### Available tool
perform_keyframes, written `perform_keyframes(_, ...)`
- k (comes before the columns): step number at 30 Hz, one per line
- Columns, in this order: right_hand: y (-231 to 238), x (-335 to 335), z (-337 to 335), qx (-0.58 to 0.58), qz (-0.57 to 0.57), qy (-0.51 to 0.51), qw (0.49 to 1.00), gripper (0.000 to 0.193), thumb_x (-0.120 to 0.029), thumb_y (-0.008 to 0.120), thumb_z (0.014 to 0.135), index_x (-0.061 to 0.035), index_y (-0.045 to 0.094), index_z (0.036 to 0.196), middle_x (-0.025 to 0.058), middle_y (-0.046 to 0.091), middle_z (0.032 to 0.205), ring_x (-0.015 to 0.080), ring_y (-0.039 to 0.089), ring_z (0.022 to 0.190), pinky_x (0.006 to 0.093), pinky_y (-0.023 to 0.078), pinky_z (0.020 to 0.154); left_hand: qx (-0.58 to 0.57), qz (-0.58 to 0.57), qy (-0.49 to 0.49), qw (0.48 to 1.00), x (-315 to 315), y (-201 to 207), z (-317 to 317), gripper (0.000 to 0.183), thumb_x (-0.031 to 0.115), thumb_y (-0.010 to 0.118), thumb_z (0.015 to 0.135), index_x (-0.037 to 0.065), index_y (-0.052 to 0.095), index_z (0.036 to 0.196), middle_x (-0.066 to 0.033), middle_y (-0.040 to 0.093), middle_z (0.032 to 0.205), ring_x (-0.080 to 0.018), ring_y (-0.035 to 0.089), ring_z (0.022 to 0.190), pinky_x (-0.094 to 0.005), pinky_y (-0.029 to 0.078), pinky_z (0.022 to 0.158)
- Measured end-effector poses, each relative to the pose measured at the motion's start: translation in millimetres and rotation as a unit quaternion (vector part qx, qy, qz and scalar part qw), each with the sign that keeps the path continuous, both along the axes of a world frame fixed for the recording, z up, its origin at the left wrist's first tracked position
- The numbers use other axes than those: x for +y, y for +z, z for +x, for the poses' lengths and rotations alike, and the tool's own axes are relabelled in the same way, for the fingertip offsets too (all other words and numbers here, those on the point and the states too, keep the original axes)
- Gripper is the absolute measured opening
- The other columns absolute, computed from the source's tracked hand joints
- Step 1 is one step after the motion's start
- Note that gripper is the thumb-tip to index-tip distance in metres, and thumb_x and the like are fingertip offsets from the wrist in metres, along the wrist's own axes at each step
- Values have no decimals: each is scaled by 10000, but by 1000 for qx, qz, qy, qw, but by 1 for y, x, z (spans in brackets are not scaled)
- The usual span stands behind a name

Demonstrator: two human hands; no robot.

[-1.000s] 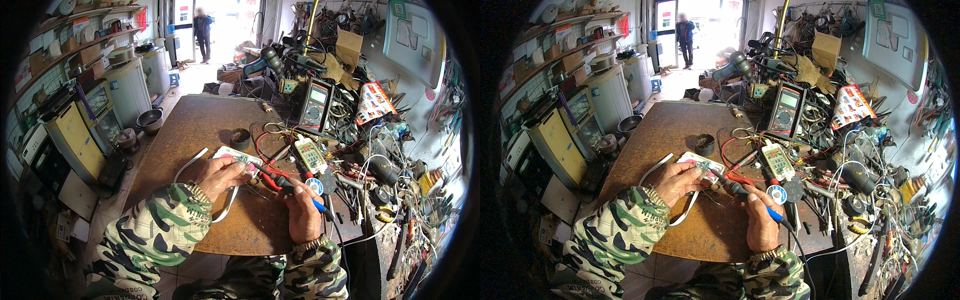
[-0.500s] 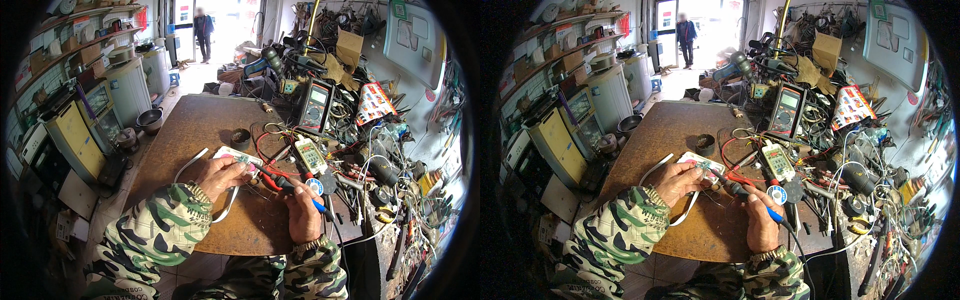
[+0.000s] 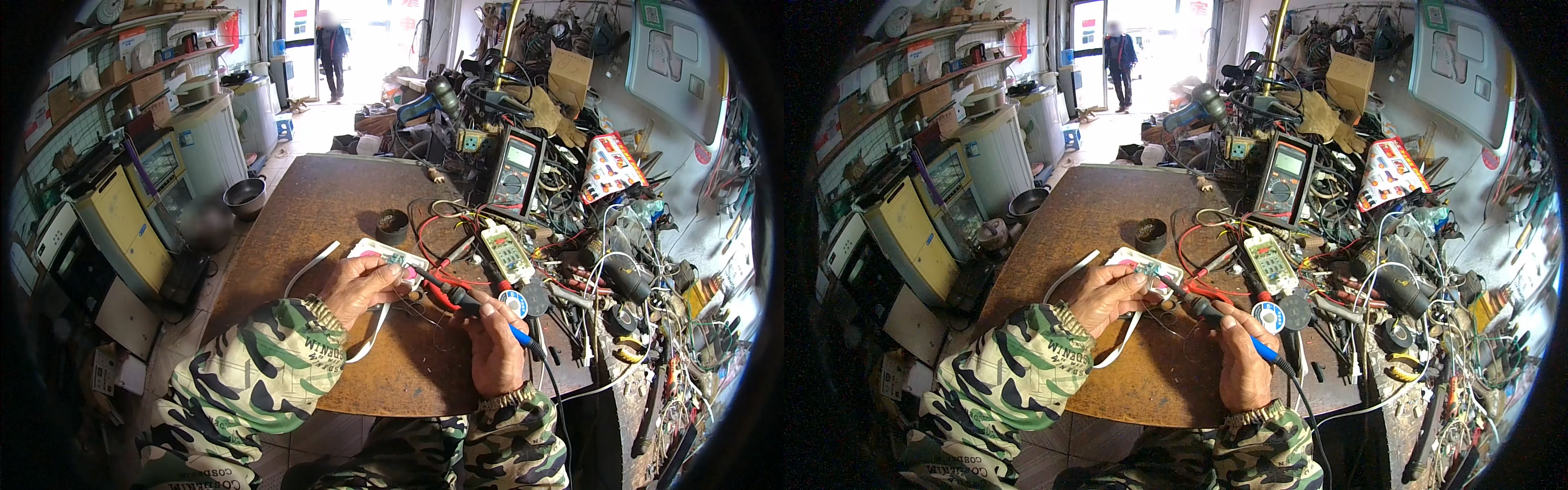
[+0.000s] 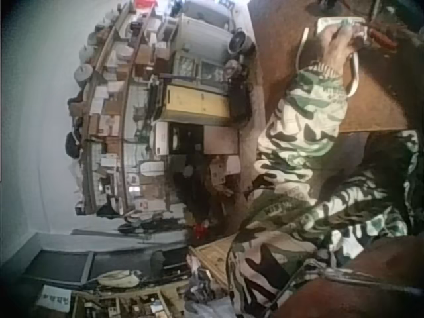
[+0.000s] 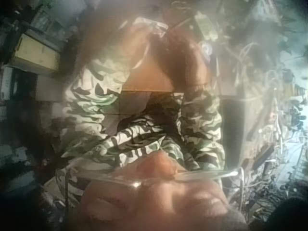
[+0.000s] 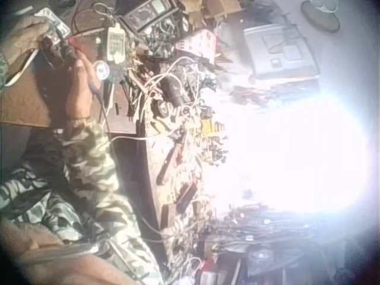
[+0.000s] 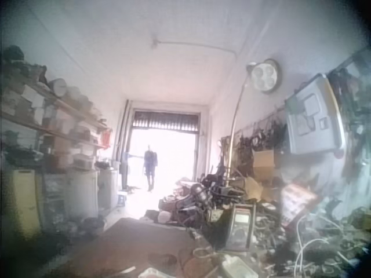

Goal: The person strips the insulation from a white cable, twists the exposed wires, and solders them to a small circuit board using a soldering iron and solder wire. The person then uses a multimeter to test the connection.

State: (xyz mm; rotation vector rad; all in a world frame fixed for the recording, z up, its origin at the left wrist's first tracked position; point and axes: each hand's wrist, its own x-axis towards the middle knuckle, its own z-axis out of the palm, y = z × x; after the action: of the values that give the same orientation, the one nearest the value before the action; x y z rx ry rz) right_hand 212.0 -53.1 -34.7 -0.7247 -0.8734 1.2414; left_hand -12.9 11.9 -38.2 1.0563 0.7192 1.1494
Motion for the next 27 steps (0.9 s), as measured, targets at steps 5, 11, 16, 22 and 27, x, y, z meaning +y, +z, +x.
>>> perform_keyframes(5, 0, 0, 1, -7, 2, 1, 1000, 336, -172, 578, 946, 87, 627, 1154, 157, 686, 984, 239, 650, 870, 359, 521, 840, 0, 3, 0, 1000, 0, 0, 1, 315, 207, 623, 980, -52, 620, 1159, -100, 665, 1056, -190, 669, 949, -331, 575, 878)
perform_keyframes(11, -1, 0, 1, -5, 4, 0, 1000, 338, -174, 574, 949, 86, 628, 1158, 154, 686, 992, 236, 648, 877, 359, 518, 848, -1, 3, 5, 1000, 2, -3, 0, 328, 212, 630, 976, -66, 621, 1149, -111, 653, 1054, -195, 669, 946, -334, 576, 879)
perform_keyframes(16, -2, 1, 3, -12, 16, 15, 1000, 338, -176, 570, 951, 84, 628, 1160, 154, 683, 1009, 234, 648, 880, 354, 518, 849, 3, 3, 4, 1000, 2, -2, 1, 328, 210, 627, 978, -63, 609, 1158, -117, 655, 1073, -202, 670, 951, -337, 577, 878)
perform_keyframes(22, -2, 1, 3, -13, 5, 8, 1000, 340, -176, 571, 950, 85, 625, 1162, 154, 683, 1006, 237, 649, 882, 352, 520, 850, 4, 1, 4, 1000, 2, -4, 0, 337, 217, 627, 978, -56, 595, 1172, -117, 659, 1101, -200, 672, 952, -337, 575, 875)
perform_keyframes(27, -3, 1, 3, -17, 10, 5, 1000, 344, -176, 566, 950, 87, 622, 1165, 155, 683, 1010, 237, 650, 886, 351, 519, 848, 14, 9, 0, 1000, 0, 0, 0, 329, 221, 625, 980, -48, 613, 1168, -106, 664, 1091, -192, 672, 946, -339, 571, 879)
